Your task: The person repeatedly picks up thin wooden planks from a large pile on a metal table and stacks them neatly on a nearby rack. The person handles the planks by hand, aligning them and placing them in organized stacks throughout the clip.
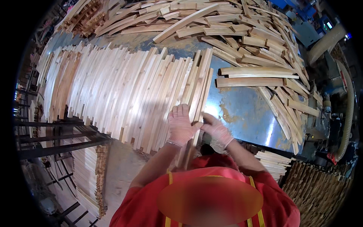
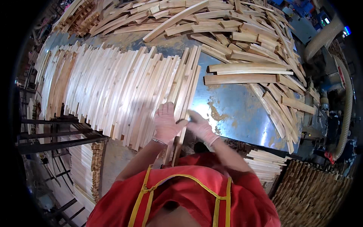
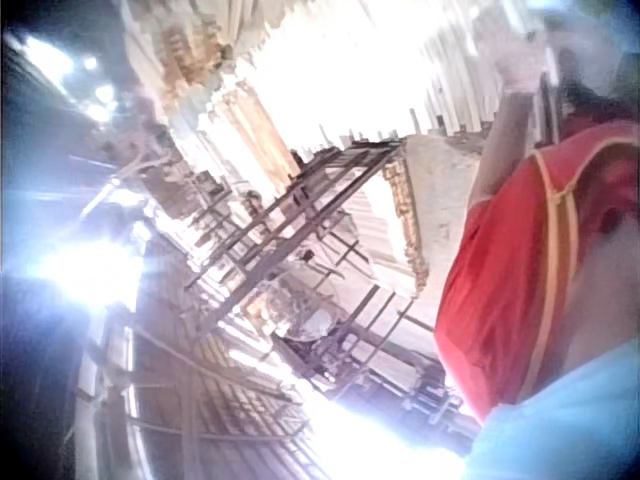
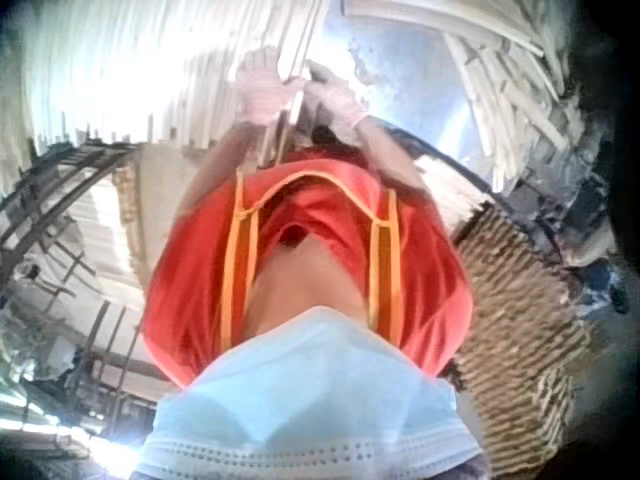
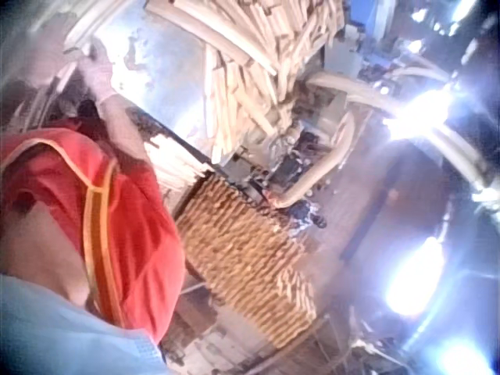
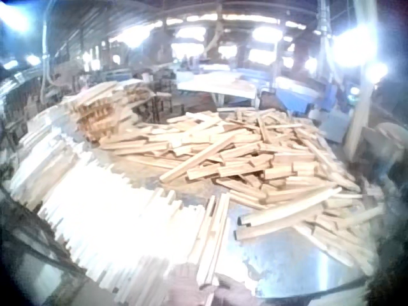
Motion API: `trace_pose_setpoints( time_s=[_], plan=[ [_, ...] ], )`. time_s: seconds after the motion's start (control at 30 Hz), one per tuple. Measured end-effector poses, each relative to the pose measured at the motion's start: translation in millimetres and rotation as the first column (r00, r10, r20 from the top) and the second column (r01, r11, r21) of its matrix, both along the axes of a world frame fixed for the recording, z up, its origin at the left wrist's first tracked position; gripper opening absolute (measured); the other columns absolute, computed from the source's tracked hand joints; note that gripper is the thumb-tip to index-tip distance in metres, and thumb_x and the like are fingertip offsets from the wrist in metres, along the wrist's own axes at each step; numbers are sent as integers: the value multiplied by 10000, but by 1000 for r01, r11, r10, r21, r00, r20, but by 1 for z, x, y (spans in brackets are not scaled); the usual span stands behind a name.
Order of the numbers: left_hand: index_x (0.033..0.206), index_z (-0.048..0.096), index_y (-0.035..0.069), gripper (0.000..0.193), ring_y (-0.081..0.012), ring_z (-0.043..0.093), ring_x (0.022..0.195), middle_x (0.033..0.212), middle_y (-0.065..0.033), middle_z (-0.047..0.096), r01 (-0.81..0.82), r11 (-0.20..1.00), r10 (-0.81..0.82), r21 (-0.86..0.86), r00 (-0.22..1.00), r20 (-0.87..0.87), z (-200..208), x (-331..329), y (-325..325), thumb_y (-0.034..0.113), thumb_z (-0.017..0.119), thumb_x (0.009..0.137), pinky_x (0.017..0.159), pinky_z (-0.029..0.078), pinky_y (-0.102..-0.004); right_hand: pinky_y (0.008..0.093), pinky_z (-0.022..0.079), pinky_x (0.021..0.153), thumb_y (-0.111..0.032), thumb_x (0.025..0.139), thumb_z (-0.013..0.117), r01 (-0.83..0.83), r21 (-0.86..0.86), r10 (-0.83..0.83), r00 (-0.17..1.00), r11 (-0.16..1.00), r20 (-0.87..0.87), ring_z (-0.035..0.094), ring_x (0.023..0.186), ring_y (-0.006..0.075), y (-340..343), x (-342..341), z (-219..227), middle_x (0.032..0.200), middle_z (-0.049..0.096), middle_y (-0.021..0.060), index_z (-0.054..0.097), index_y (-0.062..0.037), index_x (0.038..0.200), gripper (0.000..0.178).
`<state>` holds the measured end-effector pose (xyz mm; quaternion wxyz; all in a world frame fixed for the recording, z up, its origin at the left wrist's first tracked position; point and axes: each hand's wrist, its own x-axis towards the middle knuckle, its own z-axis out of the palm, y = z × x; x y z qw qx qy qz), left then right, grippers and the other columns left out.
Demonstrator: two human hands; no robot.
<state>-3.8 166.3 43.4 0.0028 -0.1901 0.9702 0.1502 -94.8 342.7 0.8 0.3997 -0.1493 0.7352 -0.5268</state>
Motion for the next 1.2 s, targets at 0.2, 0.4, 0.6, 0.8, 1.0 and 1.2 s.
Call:
trace_pose_setpoints(
  time_s=[0.2, 0.4, 0.6, 0.8, 1.0, 1.2],
  plan=[
    [1599, 351, -17, 1047, -425, 398, 1472, 1548, -239, 458, -63, 998, 63, -8, 979, 195, 6, -13, 3, 574, 752, 833, 1235, 282, -575, 494, 429, 1188, -88, 819, 662, 298, 574, 520, 247, 763, -818, 542, 1396, 391, 65, -253, 54, 1485, 592, 204, 537, -63, 1480, 673],
    [1623, 364, 47, 1045, -483, 315, 1536, 1673, -266, 309, 41, 997, -28, -69, 983, 182, -4, -20, 42, 571, 778, 819, 1240, 247, -645, 451, 408, 1213, -203, 668, 833, -27, 972, 837, 514, 233, -187, 461, 1494, 385, 45, -347, 98, 1656, 411, 221, 384, -229, 1655, 1085],
    [1559, 472, 77, 794, -422, 368, 1511, 1587, -208, 444, -108, 983, 137, -151, 971, 196, -8, -11, 36, 560, 607, 944, 1212, 269, -628, 454, 569, 1015, -421, 700, 843, -237, 958, 840, 543, 164, -9, 716, 1197, 355, 109, -332, 114, 1290, 747, 180, 529, -177, 1562, 949],
    [1545, 468, 33, 801, -446, 380, 1489, 1587, -212, 433, -70, 997, 80, -42, 941, 329, 44, -38, 24, 468, 651, 898, 1207, 302, -624, 469, 549, 1009, -494, 802, 795, -47, 980, 719, 687, 191, -107, 717, 1167, 401, 155, -325, 115, 1227, 746, 264, 525, -98, 1555, 892],
    [1369, 528, 23, 644, -369, 487, 1349, 1345, -152, 535, 405, 907, -418, -115, 898, -135, -15, 15, 93, 434, 695, 902, 1192, 334, -587, 432, 554, 894, -474, 936, 725, -5, 441, 178, 920, 897, -350, 703, 953, 335, 170, -297, 96, 1012, 708, 235, 634, -20, 1380, 642],
    [1001, 556, 87, 288, -268, 560, 1015, 976, -85, 481, 400, 884, -421, -242, 906, -41, -56, 57, 67, 245, 674, 792, 953, 471, -427, 360, 568, 834, -545, 904, 798, 352, 117, -349, 936, 929, -41, 697, 895, 213, 59, -197, 22, 1015, 751, 132, 750, 62, 1150, 656]
  ],
)
